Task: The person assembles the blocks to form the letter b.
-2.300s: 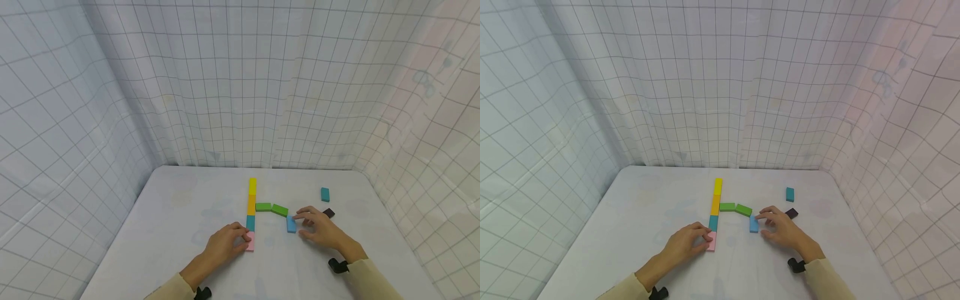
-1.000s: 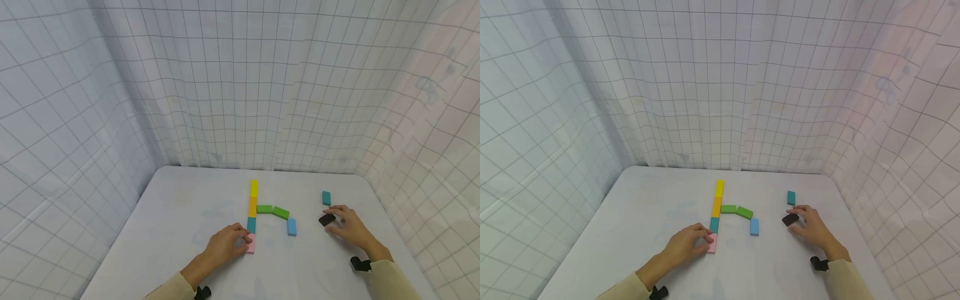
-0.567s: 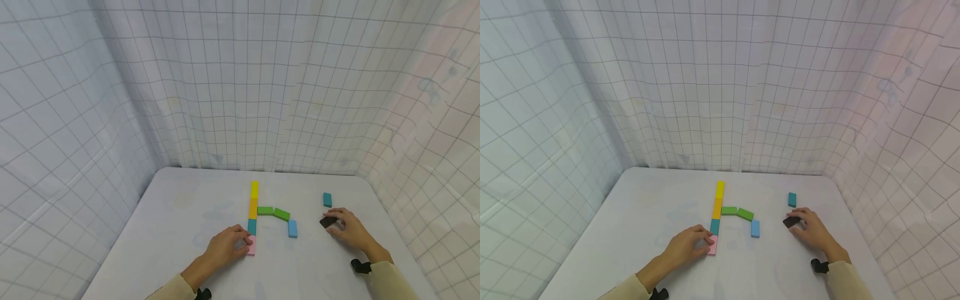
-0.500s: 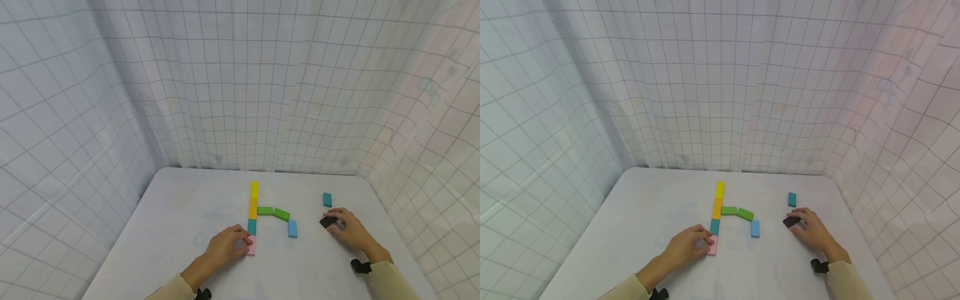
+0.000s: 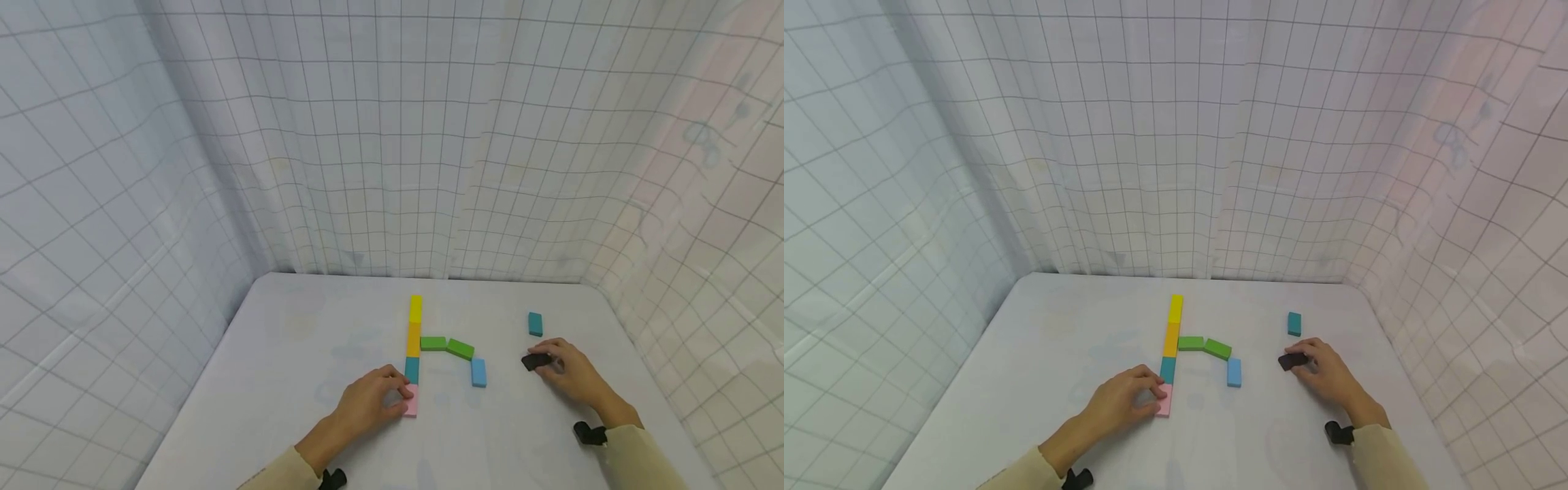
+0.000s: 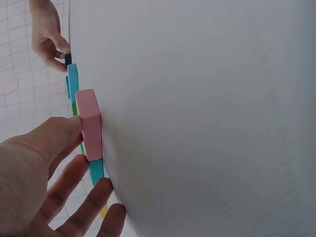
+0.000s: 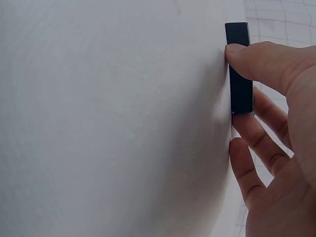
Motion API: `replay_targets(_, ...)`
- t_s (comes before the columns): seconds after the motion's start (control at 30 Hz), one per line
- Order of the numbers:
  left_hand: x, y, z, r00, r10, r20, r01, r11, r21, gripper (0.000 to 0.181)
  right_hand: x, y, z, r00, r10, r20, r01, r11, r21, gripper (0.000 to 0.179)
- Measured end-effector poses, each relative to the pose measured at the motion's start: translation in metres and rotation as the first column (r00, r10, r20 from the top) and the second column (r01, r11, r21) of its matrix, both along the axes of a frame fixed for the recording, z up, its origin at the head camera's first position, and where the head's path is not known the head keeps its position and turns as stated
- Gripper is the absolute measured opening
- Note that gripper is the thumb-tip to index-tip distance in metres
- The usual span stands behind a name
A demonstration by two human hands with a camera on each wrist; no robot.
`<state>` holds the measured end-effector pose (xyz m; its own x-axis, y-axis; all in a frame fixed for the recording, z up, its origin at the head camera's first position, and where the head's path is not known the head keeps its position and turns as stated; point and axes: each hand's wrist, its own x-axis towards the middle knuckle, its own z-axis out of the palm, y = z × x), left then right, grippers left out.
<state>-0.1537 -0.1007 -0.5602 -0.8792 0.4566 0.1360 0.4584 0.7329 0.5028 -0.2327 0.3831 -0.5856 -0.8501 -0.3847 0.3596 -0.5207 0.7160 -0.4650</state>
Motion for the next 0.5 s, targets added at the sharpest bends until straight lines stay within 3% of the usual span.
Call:
replay_targets(0.27,0.0012,0.0013,0.0000,1.000,0.003,-0.017,-0.003,1.000,-0.009,0.013,0.0011,-0.0027,0.0003,0.998,-0.020,0.066,0.020,1.000,-0.008,0.041)
replay_targets(0.5,0.0015,0.0031,0.0026,1.000,0.000,-0.017,0.000,1.000,-0.009,0.011,0.0008,-0.0040,-0.0018,0.998,-0.018,0.062,0.018,1.000,0.001,0.039)
